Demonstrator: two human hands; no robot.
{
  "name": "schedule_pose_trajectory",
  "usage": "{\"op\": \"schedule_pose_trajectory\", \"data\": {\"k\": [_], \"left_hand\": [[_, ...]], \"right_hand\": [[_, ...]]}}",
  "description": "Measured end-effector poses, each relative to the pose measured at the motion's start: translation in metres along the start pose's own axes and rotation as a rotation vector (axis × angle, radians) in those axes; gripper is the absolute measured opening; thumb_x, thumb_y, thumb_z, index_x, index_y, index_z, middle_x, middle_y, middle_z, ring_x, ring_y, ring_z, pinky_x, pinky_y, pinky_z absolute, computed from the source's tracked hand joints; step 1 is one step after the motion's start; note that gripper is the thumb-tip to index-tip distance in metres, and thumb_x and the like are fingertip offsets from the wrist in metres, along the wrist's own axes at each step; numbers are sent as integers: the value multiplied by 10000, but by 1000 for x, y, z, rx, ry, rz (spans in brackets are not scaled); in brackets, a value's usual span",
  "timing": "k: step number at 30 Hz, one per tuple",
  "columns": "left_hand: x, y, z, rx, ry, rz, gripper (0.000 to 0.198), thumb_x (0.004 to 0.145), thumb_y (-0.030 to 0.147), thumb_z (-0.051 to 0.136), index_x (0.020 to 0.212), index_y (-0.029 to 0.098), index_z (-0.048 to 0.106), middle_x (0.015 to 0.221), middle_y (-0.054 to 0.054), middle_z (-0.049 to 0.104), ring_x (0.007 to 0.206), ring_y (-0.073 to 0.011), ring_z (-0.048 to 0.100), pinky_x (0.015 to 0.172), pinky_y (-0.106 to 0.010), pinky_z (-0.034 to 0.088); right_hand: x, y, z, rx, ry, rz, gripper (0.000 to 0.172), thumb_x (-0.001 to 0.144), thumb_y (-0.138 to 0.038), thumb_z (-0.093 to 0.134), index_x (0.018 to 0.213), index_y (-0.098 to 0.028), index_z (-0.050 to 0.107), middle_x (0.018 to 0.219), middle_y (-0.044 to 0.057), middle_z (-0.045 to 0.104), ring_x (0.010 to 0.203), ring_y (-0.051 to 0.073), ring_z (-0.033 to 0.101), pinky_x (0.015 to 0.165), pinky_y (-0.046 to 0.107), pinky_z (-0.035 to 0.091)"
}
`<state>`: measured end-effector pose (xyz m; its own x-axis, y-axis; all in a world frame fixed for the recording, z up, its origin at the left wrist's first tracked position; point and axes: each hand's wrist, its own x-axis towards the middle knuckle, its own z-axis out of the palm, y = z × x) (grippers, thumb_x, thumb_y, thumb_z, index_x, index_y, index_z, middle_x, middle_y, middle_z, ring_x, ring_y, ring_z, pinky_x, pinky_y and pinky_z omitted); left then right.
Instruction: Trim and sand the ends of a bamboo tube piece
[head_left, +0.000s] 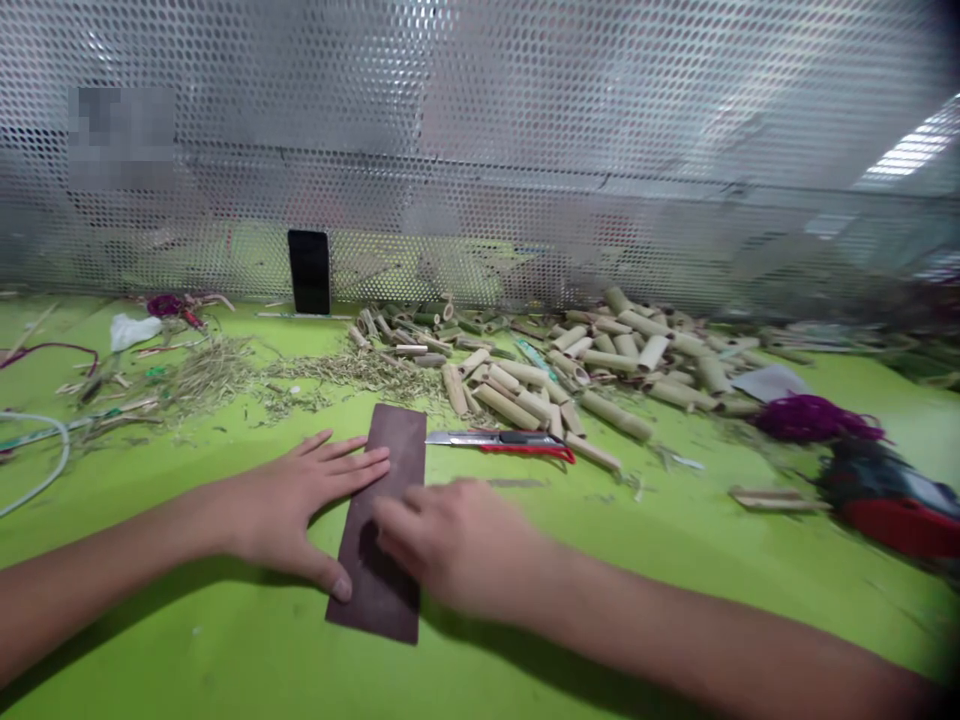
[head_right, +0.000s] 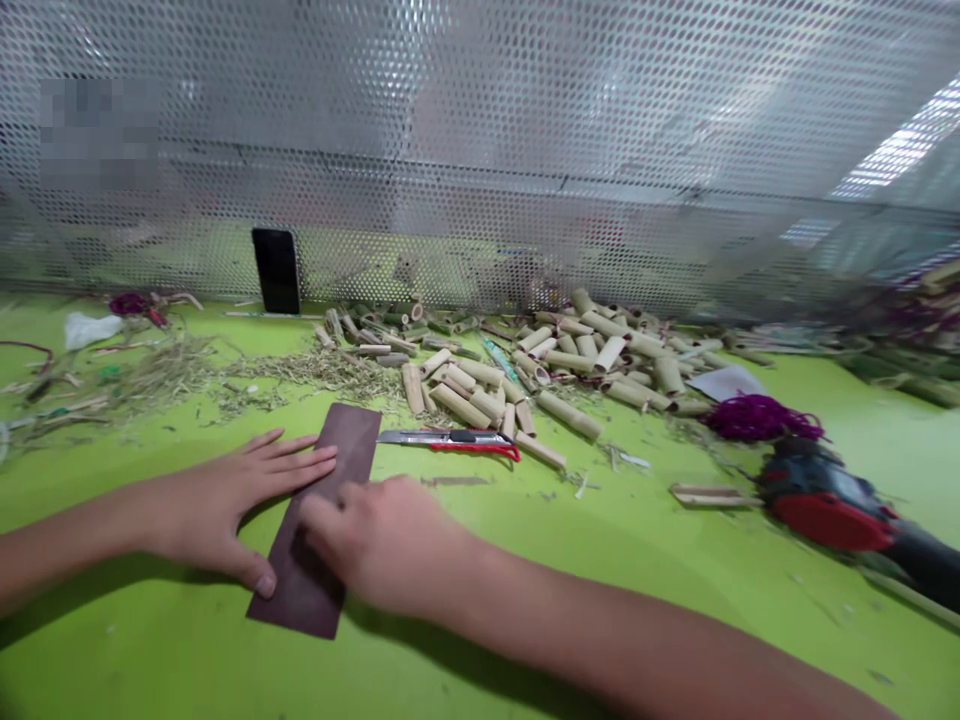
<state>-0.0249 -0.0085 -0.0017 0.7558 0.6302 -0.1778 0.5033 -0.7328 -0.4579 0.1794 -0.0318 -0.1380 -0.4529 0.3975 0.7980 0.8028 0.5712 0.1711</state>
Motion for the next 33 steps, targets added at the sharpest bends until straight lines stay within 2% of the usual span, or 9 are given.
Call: {"op": "schedule_pose_trajectory", "data": {"k": [2, 6, 11, 16, 21, 26, 27, 31, 33], "left_hand": [[0, 1, -1, 2, -3, -4, 1133, 778, 762, 703, 1646, 305, 136, 1688, -30, 60, 1560, -400, 58, 1277, -607, 69], [-1, 3, -3, 17, -2, -25, 1133, 789, 769, 686, 1648, 293, 122, 1684, -36, 33, 1557, -411, 55, 1274, -613, 83], [1, 5, -4, 18, -28, -15, 1137, 786, 782, 677, 1646, 282, 126, 1687, -24, 54, 1567, -387, 69, 1274, -609, 48], [0, 3, -1, 12, -13, -52, 1152, 780, 796, 675, 1646, 293, 106, 1686, -29, 9, 1558, -417, 17, 1261, -641, 72], [0, 3, -2, -5, -10, -11, 1160, 763, 817, 679, 1644, 294, 137, 1688, -28, 63, 1562, -403, 58, 1272, -615, 50], [0, 2, -1, -4, -6, -31, 1163, 771, 800, 684, 1645, 281, 118, 1684, -38, 28, 1555, -421, 29, 1265, -634, 62], [0, 2, -1, -5, -10, -30, 1166, 767, 809, 682, 1644, 284, 120, 1685, -36, 29, 1556, -420, 34, 1266, -634, 62], [0, 3, -1, 2, -22, -32, 1172, 752, 840, 668, 1642, 308, 122, 1690, -14, 49, 1565, -398, 47, 1270, -622, 54], [0, 2, -1, 9, -18, -36, 1167, 763, 827, 668, 1644, 309, 104, 1689, -14, 27, 1566, -397, 34, 1268, -625, 56]], "right_hand": [[-1, 1, 3, 20, 22, -98, 178, 1036, -306, 479, 945, -204, 594, 745, 1, 615, 532, 129, 428, 508, 308, 174], [0, 7, 4, -25, 78, -13, 224, 1069, -300, 463, 946, -177, 604, 779, 15, 634, 608, 134, 488, 541, 299, 219], [0, 2, 0, 18, 29, -131, 215, 1053, -337, 474, 940, -183, 573, 785, 14, 616, 587, 132, 470, 516, 316, 207], [3, 4, 0, 56, -8, 130, 159, 1059, -276, 452, 1039, -160, 558, 814, 30, 627, 549, 112, 443, 499, 286, 208], [1, 0, 1, 122, -14, -118, 115, 1007, -268, 508, 985, -177, 575, 872, 36, 626, 601, 130, 431, 528, 299, 223], [4, 3, 0, 19, 12, 151, 197, 1061, -247, 440, 1016, -155, 608, 883, 59, 627, 630, 142, 458, 532, 297, 225], [4, 2, 0, 16, 5, 154, 193, 1064, -249, 436, 1053, -155, 604, 887, 58, 632, 620, 143, 463, 527, 300, 221], [3, 2, 1, 49, -39, -48, 143, 1035, -281, 500, 1089, -191, 597, 888, 36, 638, 599, 138, 473, 519, 304, 202], [4, 5, 0, 45, -26, 12, 139, 1040, -275, 504, 1039, -184, 608, 866, 35, 630, 603, 132, 472, 520, 298, 205]]}}
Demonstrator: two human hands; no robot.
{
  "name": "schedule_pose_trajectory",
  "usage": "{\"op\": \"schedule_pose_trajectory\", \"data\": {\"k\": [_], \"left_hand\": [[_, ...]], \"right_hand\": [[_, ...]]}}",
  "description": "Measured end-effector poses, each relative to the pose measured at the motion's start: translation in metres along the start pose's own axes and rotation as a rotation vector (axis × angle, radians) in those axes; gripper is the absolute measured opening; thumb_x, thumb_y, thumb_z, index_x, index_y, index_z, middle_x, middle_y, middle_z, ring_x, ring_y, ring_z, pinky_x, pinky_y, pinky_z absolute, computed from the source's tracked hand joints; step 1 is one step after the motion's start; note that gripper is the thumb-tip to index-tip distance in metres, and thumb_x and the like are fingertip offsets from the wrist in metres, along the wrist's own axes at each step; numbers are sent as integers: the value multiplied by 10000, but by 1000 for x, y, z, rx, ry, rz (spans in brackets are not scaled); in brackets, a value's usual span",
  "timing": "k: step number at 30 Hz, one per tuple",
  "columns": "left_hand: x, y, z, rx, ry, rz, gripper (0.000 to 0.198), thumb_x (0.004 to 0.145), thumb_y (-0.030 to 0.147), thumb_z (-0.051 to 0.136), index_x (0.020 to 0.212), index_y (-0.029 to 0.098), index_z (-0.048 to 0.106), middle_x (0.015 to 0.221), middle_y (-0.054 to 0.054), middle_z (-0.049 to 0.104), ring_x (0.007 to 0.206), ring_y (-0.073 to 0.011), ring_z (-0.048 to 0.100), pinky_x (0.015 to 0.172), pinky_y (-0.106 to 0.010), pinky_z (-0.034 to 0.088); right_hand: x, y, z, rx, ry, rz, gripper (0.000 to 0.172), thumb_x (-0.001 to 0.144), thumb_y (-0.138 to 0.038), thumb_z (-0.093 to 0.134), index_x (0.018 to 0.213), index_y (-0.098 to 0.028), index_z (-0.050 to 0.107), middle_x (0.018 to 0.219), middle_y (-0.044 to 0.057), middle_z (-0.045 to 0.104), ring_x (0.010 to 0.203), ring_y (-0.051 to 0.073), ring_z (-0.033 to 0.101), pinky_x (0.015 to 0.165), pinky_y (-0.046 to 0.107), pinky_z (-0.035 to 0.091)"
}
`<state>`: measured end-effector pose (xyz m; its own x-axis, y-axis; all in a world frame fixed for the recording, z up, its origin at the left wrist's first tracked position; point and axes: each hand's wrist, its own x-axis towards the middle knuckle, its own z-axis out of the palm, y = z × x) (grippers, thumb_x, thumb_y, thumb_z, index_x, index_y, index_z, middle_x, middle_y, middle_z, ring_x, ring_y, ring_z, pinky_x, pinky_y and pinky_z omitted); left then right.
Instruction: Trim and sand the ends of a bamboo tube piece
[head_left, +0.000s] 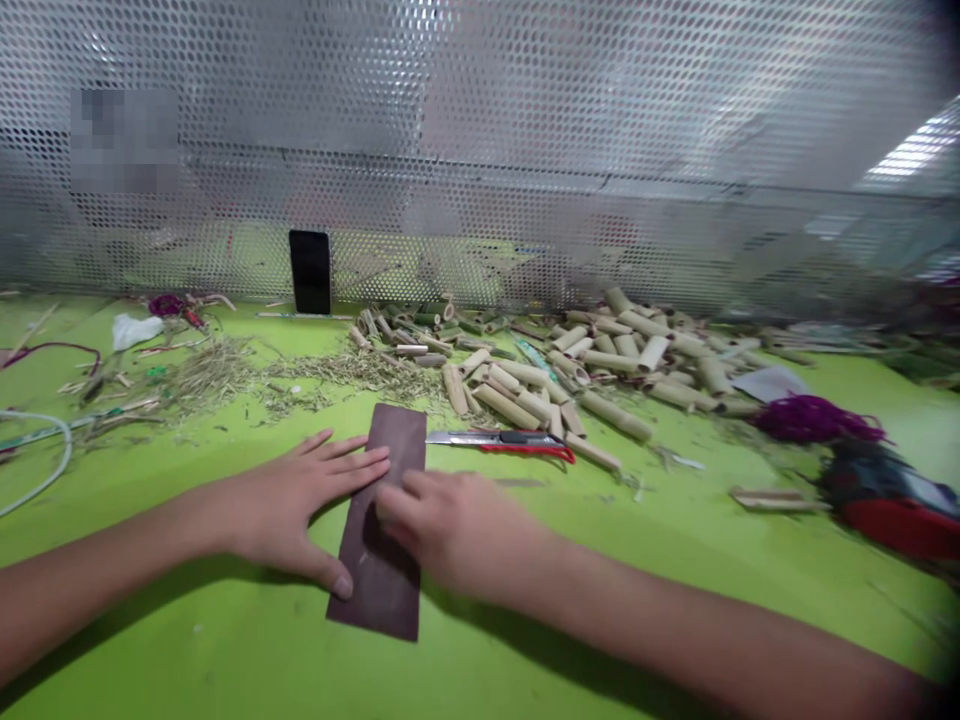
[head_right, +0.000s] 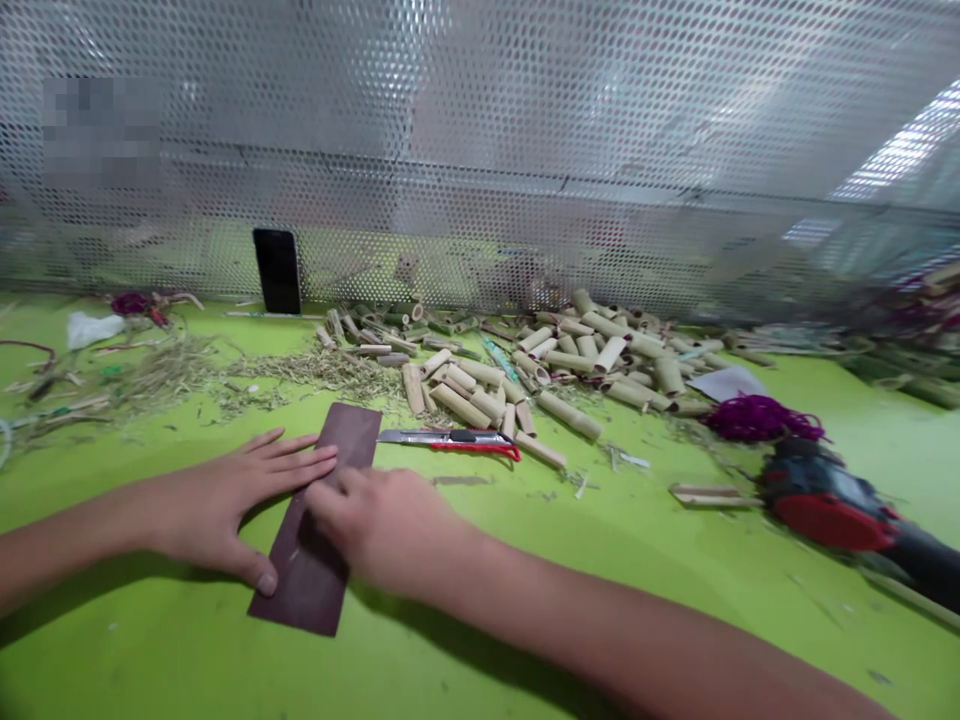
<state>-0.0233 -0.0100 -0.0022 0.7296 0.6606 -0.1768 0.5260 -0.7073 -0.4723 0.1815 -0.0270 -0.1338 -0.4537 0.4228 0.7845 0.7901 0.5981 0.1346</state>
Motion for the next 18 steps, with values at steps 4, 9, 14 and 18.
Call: {"op": "schedule_pose_trajectory", "data": {"k": [4, 9, 14, 18], "left_hand": [[0, 0, 0, -6, 9, 9, 1165, 770, 815, 670, 1646, 294, 106, 1684, -29, 17, 1561, -407, 35, 1269, -622, 63], [0, 0, -1, -4, 12, 26, 1153, 775, 814, 667, 1644, 296, 115, 1688, -28, 52, 1565, -392, 60, 1271, -616, 51], [-1, 0, 0, -4, 1, 5, 1154, 773, 812, 670, 1642, 302, 108, 1688, -23, 22, 1562, -406, 30, 1262, -637, 62], [-1, 0, 1, 1, 8, 9, 1170, 754, 834, 671, 1642, 311, 116, 1692, -27, 57, 1565, -402, 66, 1266, -632, 71]], "right_hand": [[1, 4, 0, -8, 58, 136, 169, 1050, -252, 493, 985, -158, 617, 882, 51, 620, 624, 128, 469, 536, 291, 249], [-1, -1, 3, 36, 36, -27, 138, 1035, -276, 525, 999, -172, 608, 894, 45, 637, 683, 146, 522, 569, 288, 307], [0, -3, -1, -5, -23, 224, 192, 1065, -337, 471, 1080, -179, 580, 751, 16, 639, 505, 125, 455, 489, 288, 193], [-2, -6, 0, 20, 16, -17, 130, 1036, -307, 502, 1038, -200, 575, 829, 23, 662, 590, 140, 517, 519, 299, 205]]}}
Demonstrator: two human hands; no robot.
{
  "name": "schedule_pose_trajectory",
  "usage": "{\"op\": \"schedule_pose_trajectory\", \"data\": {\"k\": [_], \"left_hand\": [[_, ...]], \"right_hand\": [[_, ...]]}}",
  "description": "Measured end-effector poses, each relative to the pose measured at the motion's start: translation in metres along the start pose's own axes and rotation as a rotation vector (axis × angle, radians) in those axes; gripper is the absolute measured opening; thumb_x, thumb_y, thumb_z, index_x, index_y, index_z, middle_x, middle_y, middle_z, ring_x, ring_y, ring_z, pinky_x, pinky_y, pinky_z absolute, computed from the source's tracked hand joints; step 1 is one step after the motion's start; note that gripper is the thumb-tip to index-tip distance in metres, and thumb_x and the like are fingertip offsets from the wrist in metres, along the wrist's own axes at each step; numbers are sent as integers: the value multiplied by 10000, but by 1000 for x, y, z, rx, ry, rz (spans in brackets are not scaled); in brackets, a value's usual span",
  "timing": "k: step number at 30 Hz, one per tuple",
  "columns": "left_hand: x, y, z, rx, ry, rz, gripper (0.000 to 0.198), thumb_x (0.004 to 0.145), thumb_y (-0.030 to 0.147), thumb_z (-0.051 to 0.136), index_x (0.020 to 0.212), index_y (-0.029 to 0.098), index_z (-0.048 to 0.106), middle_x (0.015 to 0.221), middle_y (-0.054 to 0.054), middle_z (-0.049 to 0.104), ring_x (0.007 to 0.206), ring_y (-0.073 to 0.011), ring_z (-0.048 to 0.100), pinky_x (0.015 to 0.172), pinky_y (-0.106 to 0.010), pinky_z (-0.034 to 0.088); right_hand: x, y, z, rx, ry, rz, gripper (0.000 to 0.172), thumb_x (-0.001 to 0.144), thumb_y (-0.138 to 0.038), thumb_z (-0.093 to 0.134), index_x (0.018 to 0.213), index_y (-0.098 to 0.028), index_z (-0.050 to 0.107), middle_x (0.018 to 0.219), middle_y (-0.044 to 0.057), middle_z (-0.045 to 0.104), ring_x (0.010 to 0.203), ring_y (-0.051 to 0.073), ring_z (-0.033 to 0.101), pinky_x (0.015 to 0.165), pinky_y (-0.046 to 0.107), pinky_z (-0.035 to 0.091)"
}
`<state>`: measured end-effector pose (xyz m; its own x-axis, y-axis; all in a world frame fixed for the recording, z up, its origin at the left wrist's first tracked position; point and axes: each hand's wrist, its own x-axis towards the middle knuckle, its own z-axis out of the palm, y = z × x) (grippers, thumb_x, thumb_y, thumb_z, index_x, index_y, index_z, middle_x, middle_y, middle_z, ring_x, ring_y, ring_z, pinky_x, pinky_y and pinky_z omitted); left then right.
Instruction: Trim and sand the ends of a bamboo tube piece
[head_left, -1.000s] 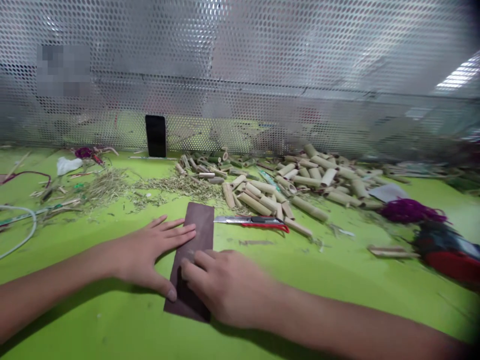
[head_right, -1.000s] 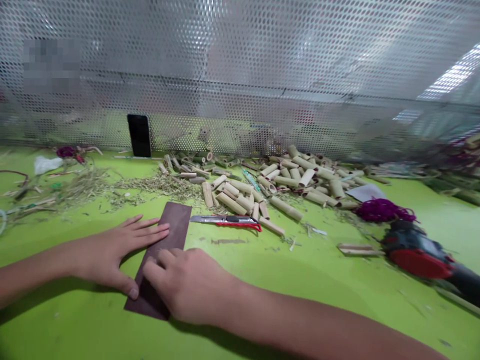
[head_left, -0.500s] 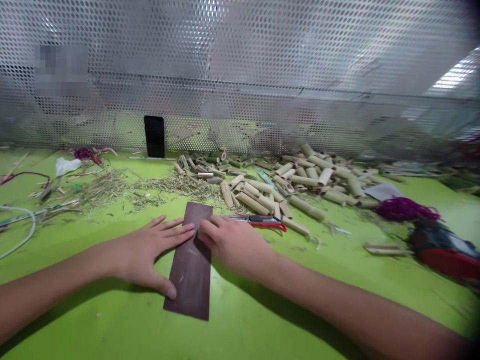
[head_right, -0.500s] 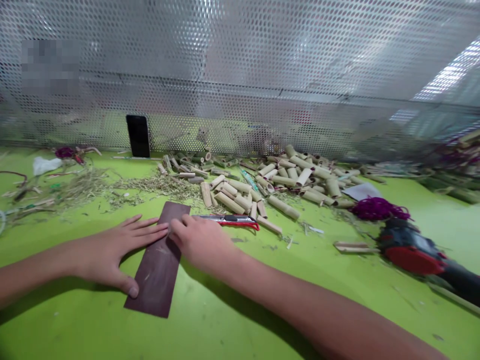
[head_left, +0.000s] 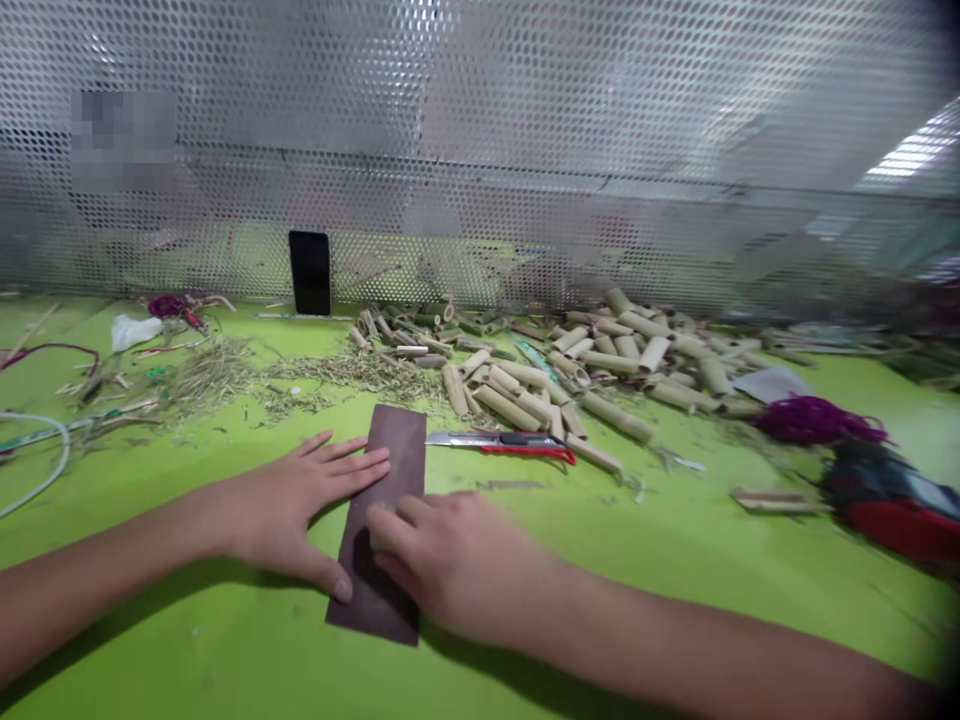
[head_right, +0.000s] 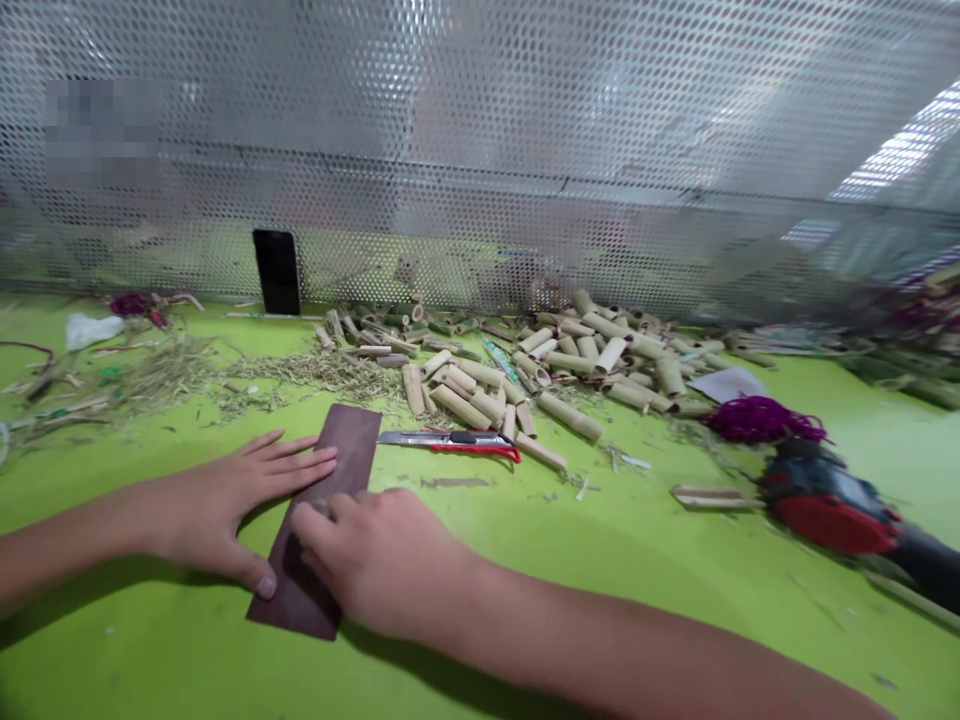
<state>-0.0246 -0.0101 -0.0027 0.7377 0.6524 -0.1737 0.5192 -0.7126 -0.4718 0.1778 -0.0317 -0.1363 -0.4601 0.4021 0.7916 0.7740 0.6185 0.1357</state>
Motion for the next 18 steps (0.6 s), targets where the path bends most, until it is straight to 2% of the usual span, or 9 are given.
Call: {"op": "schedule_pose_trajectory", "data": {"k": [3, 5, 9, 12, 14, 18], "left_hand": [[1, -3, 2, 7, 19, -6, 1154, 770, 809, 679, 1643, 325, 99, 1689, -31, 23, 1558, -421, 33, 1260, -644, 92], [2, -5, 3, 6, 24, 14, 1144, 783, 792, 681, 1644, 320, 93, 1687, -32, 19, 1558, -418, 29, 1264, -635, 77], [1, -5, 3, 4, 34, 53, 1127, 789, 789, 678, 1644, 312, 121, 1688, -35, 69, 1563, -395, 84, 1275, -608, 60], [1, -4, 3, 0, 36, 29, 1133, 783, 785, 689, 1643, 316, 121, 1687, -39, 45, 1558, -412, 62, 1270, -623, 84], [0, -3, 1, -2, 24, 5, 1153, 772, 792, 693, 1644, 311, 113, 1686, -39, 29, 1554, -424, 43, 1266, -633, 89], [0, 0, 0, 7, -3, 3, 1160, 764, 815, 679, 1643, 314, 113, 1690, -23, 52, 1562, -406, 63, 1269, -626, 66]], "right_hand": [[4, 7, 1, -103, 25, 156, 174, 1064, -281, 474, 1026, -176, 608, 896, 53, 665, 675, 152, 559, 556, 290, 276], [5, 9, 3, -138, 32, 196, 189, 1073, -261, 454, 1048, -168, 617, 935, 64, 663, 698, 160, 570, 570, 295, 301], [2, 4, 7, -70, 46, 15, 191, 1075, -313, 448, 1129, -179, 573, 927, 47, 674, 656, 174, 567, 575, 315, 302], [1, 2, 5, -99, 59, 102, 172, 1064, -263, 465, 1165, -166, 564, 900, 48, 686, 653, 183, 576, 614, 329, 316], [0, 1, 4, -98, 42, 138, 130, 1041, -227, 488, 1102, -161, 582, 897, 54, 683, 651, 175, 566, 638, 338, 328], [-1, 1, 5, -13, 43, -43, 91, 1005, -264, 532, 1009, -189, 585, 915, 41, 663, 699, 171, 554, 674, 340, 347]]}}
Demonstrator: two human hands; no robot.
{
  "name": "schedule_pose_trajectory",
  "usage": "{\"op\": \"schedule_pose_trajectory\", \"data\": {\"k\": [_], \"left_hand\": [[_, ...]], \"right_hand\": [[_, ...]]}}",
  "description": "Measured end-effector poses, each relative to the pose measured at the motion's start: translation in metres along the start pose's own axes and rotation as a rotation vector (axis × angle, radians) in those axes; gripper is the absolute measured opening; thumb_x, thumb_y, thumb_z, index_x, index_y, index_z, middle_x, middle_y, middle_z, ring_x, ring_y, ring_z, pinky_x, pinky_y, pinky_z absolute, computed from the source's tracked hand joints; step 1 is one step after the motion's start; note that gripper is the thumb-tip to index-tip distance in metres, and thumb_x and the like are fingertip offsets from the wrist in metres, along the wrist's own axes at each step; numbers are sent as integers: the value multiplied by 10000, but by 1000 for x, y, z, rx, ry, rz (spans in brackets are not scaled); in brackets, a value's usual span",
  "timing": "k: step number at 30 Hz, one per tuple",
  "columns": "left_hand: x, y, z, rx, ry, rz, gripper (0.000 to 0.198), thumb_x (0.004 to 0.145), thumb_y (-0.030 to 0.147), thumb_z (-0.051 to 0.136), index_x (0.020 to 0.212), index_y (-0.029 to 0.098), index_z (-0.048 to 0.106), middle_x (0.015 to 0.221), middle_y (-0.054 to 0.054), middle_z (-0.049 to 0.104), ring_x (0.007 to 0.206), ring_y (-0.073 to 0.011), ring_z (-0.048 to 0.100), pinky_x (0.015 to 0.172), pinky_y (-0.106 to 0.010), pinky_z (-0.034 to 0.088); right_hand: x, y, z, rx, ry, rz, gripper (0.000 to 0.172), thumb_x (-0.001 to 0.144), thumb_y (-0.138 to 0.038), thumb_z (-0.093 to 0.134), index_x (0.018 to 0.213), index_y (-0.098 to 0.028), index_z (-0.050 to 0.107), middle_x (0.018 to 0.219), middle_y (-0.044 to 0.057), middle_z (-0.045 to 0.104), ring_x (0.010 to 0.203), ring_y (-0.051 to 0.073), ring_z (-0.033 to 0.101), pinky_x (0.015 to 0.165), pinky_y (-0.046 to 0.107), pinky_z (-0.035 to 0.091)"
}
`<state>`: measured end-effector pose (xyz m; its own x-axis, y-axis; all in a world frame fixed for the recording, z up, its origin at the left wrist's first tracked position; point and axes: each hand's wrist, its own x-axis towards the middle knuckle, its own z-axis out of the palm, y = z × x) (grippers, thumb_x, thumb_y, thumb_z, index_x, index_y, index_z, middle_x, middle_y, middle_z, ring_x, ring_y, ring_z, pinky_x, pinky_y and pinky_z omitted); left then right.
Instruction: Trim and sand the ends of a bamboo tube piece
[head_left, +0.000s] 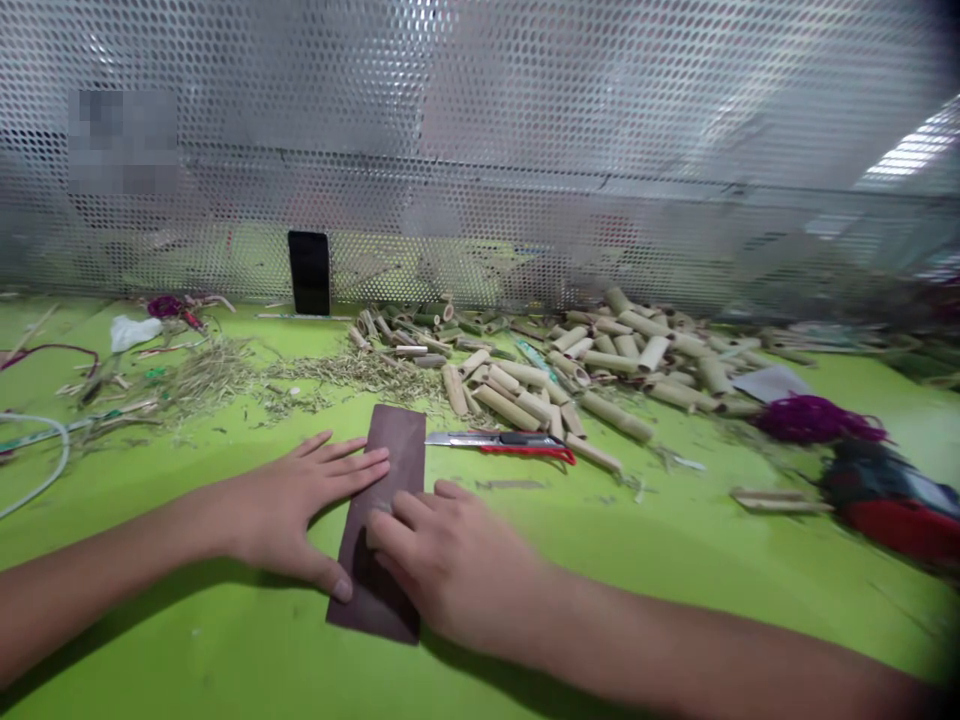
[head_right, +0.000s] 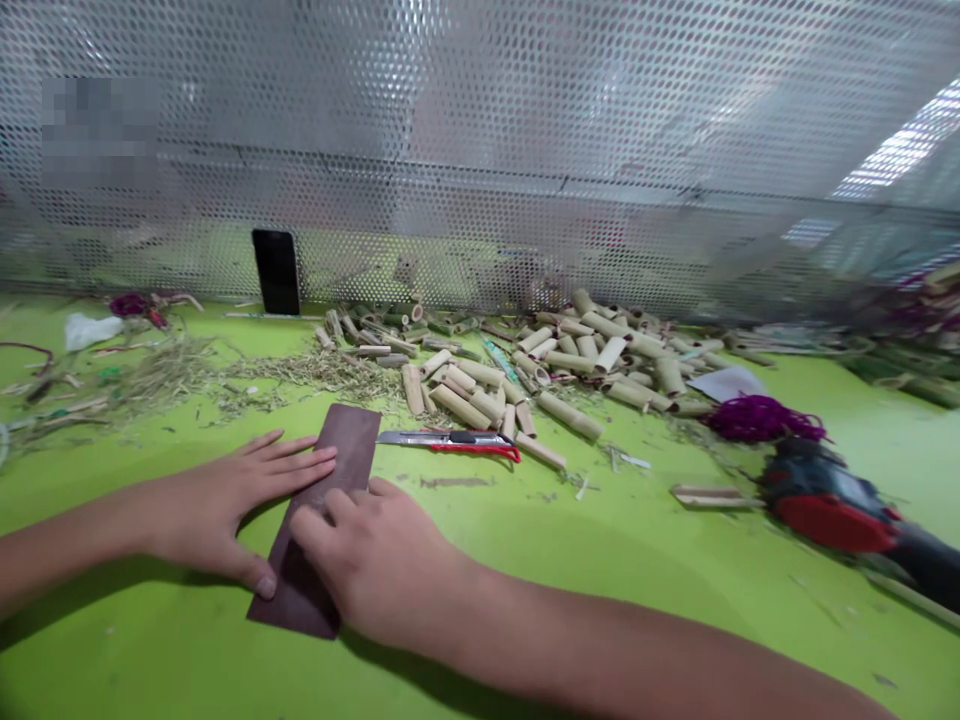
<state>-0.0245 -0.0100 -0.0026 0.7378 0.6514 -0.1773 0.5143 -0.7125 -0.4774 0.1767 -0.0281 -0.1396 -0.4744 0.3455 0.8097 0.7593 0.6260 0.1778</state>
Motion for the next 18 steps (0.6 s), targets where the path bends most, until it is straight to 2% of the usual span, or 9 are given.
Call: {"op": "schedule_pose_trajectory", "data": {"k": [1, 4, 6, 10, 15, 18], "left_hand": [[0, 0, 0, 3, 3, -4, 1157, 767, 815, 675, 1643, 315, 109, 1690, -22, 46, 1563, -406, 57, 1268, -626, 66], [0, 0, 0, 2, 8, -8, 1144, 782, 799, 673, 1644, 311, 100, 1686, -22, 13, 1560, -413, 23, 1266, -630, 69], [1, -1, 0, -2, 7, 7, 1138, 789, 790, 674, 1645, 309, 96, 1684, -22, 7, 1560, -410, 25, 1269, -623, 65], [0, -1, 0, 5, 13, 22, 1141, 783, 807, 666, 1645, 305, 113, 1689, -28, 51, 1564, -397, 69, 1274, -609, 64], [0, -3, 1, 22, 27, 21, 1127, 801, 778, 670, 1647, 311, 90, 1686, -33, 15, 1559, -415, 61, 1270, -616, 100], [1, -4, 1, 23, 17, 28, 1119, 802, 768, 675, 1647, 314, 98, 1689, -22, 37, 1564, -401, 77, 1276, -604, 84]], "right_hand": [[1, 2, 0, -3, 7, 4, 86, 1004, -260, 539, 1011, -191, 590, 920, 39, 658, 715, 174, 557, 678, 338, 349], [3, 8, -2, -86, -5, 184, 94, 1011, -185, 522, 1036, -169, 611, 946, 61, 650, 744, 179, 572, 673, 327, 351], [4, 8, -3, -120, -30, 240, 126, 1012, -154, 503, 1080, -153, 609, 946, 70, 648, 707, 170, 565, 635, 316, 338], [3, 2, -3, -75, -49, 71, 144, 1052, -264, 472, 1084, -175, 581, 895, 49, 656, 632, 162, 546, 577, 317, 308], [6, 4, -5, -106, -107, 356, 188, 1078, -302, 434, 1111, -172, 565, 767, 34, 652, 527, 148, 520, 494, 307, 237], [4, 2, -5, -51, -73, 166, 171, 1051, -311, 470, 1109, -192, 578, 793, 25, 658, 543, 151, 520, 509, 314, 252]]}}
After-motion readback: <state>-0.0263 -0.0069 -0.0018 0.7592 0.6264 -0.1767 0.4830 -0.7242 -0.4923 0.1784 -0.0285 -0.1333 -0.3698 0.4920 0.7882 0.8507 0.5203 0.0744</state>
